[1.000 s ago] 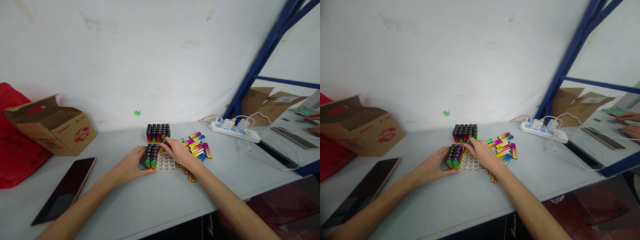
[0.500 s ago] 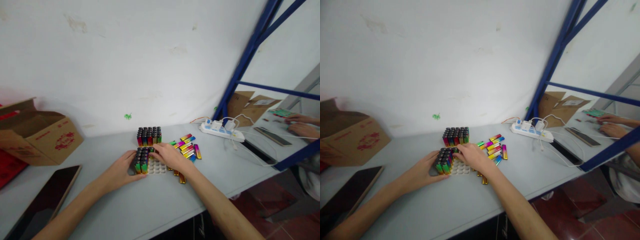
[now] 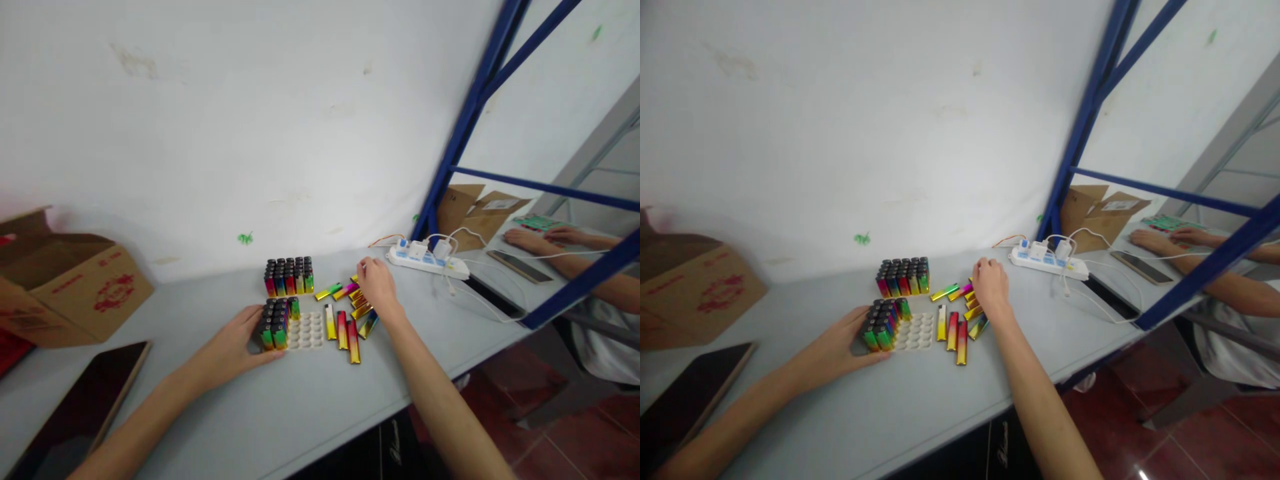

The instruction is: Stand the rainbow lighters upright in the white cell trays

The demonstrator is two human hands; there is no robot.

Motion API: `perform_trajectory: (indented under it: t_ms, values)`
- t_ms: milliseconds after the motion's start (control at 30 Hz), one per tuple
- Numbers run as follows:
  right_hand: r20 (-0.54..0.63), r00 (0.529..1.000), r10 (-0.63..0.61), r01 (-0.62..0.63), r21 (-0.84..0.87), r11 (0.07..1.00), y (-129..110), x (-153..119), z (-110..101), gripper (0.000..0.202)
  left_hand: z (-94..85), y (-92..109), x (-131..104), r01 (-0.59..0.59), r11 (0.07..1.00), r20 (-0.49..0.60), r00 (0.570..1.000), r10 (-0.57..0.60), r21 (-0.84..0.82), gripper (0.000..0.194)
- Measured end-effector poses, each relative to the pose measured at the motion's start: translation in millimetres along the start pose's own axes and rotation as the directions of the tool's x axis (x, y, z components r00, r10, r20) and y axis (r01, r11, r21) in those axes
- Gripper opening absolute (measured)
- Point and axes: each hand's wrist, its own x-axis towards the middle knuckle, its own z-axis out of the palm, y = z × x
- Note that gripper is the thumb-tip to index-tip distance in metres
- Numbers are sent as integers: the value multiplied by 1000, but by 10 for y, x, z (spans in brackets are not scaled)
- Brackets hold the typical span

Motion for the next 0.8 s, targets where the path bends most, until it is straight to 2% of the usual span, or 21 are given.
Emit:
perform_trajectory:
  t_ms: [133, 200, 300, 400, 500, 633, 700, 800]
  values:
    - [64, 985, 158, -155, -59, 986, 228, 58, 32, 55, 2, -23, -11, 20, 1000, 1, 1000, -20, 11, 85]
    - [113, 979, 171, -165, -57, 985, 277, 68, 65, 64, 4, -22, -10, 26, 1000, 0, 1000, -26, 11, 85]
    - [132, 978, 161, -159, -24, 987, 300, 90, 131, 63, 10, -17, -8, 16, 1000, -2, 1000, -16, 14, 84]
    - [71, 988, 139, -144, 71, 987, 318, 132, 222, 61, 18, -25, -10, 11, 1000, -4, 1000, -11, 19, 86]
    - [-77, 994, 76, -56, 236, 970, 356, 197, 313, 65, 21, -35, -13, -6, 1000, -11, 1000, 6, 8, 84]
    - [-251, 967, 35, 74, 415, 907, 407, 297, 377, 71, 22, -23, -12, -25, 1000, -23, 999, 25, -11, 80]
    - [-267, 962, 59, 87, 505, 858, 399, 333, 389, 65, 30, -12, -13, -31, 999, -35, 999, 30, -22, 78]
    - [-170, 983, 73, 62, 674, 736, 311, 338, 405, 44, 55, -2, -20, -17, 1000, -39, 999, 16, -16, 80]
